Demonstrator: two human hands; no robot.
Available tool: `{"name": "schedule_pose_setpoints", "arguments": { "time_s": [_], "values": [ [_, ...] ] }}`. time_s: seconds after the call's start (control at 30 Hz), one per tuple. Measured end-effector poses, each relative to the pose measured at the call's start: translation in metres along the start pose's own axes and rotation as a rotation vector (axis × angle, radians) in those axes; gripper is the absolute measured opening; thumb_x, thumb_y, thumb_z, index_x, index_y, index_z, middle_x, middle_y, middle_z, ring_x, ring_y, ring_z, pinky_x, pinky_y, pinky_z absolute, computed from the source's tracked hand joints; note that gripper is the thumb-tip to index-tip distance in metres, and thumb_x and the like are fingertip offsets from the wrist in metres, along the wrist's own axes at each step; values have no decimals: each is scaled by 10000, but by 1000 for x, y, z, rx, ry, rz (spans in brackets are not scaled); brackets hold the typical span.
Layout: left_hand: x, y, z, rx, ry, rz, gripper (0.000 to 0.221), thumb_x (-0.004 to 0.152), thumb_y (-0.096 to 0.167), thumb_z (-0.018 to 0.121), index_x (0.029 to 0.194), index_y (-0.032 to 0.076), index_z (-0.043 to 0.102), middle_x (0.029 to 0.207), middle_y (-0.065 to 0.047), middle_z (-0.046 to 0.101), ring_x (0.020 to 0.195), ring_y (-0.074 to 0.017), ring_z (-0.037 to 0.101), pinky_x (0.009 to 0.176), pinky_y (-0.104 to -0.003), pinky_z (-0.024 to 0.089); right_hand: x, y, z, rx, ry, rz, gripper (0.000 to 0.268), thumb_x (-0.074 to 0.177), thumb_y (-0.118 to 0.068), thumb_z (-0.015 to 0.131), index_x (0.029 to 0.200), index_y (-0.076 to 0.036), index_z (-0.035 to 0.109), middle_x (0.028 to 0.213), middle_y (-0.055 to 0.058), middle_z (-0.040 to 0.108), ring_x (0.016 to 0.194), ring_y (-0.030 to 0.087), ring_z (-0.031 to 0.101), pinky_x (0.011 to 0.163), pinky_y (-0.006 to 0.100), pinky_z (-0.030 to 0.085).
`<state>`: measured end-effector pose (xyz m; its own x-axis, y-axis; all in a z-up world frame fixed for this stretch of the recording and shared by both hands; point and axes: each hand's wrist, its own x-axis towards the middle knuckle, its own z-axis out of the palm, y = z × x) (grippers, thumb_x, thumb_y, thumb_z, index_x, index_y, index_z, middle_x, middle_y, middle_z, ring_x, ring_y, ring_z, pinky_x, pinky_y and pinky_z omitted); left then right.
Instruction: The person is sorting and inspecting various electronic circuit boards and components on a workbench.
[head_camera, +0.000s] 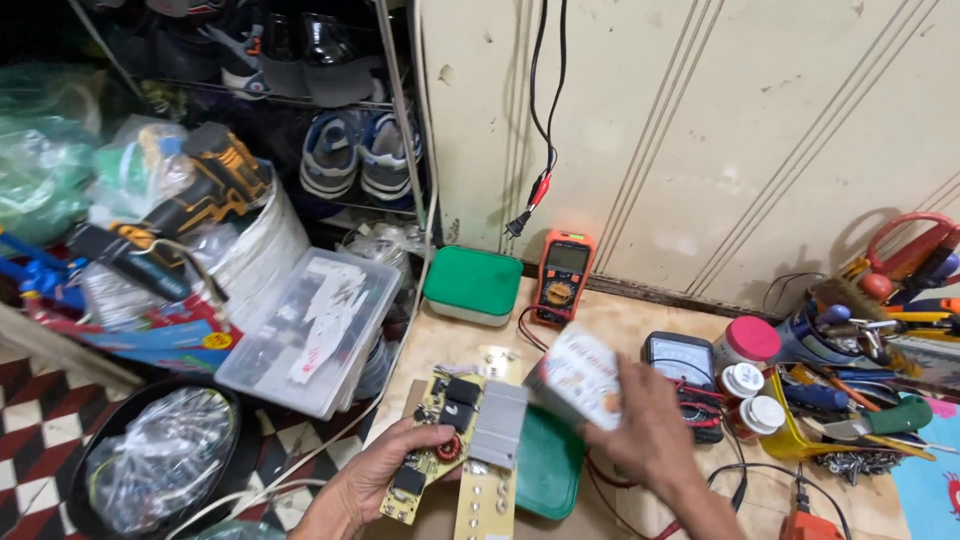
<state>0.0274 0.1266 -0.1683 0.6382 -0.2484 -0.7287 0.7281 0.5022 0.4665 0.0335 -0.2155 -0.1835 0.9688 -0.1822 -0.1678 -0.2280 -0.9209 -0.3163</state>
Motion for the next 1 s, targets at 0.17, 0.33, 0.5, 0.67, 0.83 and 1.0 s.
{"name": "schedule_pose_setpoints", "arguments": {
  "time_s": [0.17, 0.33, 0.5, 0.67, 0.83, 1.0],
  "values": [
    [35, 21, 27, 427, -221, -106, 483, 815, 30, 862, 1267, -54, 716, 1172, -280, 813, 973, -350, 776, 885, -419, 650, 67, 23, -58, -40, 19, 146, 1235, 766, -462, 936, 1755, -221, 237, 1574, 140, 466, 1429, 290, 496, 1122, 552, 630],
    [75, 38, 61, 986, -377, -209, 601, 770, 256, 886, 1339, 112, 760, 1270, -78, 840, 1084, -188, 777, 930, -261, 584, 157, 76, -69, -275, -15, -31, 1283, 771, -497, 980, 1765, -187, 231, 1530, 147, 503, 1360, 298, 533, 1158, 510, 572],
    [107, 48, 83, 1327, -504, -318, 823, 742, 386, 852, 1507, 159, 654, 1420, -4, 744, 1263, -177, 679, 1079, -269, 500, 207, 93, -71, -332, -46, -212, 1224, 744, -446, 972, 1720, -202, 275, 1549, 152, 484, 1371, 306, 508, 1111, 502, 592],
    [116, 52, 92, 1406, -483, -312, 912, 724, 434, 849, 1558, 172, 594, 1465, 5, 712, 1220, -153, 671, 1007, -245, 507, 235, 97, -51, -305, -82, -304, 1229, 754, -476, 942, 1728, -174, 256, 1602, 133, 438, 1373, 300, 505, 1139, 495, 559],
    [115, 54, 102, 1563, -416, -309, 1302, 675, 538, 818, 1767, 151, 224, 1844, -54, 317, 1655, -248, 388, 1308, -305, 315, 256, 108, -21, -255, -45, -436, 1228, 726, -404, 1003, 1704, -146, 306, 1626, 185, 402, 1452, 347, 463, 1246, 515, 455],
    [116, 54, 102, 1574, -397, -328, 1257, 715, 525, 803, 1772, 183, 217, 1857, -47, 278, 1687, -256, 336, 1332, -345, 312, 260, 113, -10, -309, 25, -509, 1203, 723, -395, 984, 1696, -140, 324, 1651, 183, 401, 1474, 362, 452, 1209, 528, 463]
  ]
}}
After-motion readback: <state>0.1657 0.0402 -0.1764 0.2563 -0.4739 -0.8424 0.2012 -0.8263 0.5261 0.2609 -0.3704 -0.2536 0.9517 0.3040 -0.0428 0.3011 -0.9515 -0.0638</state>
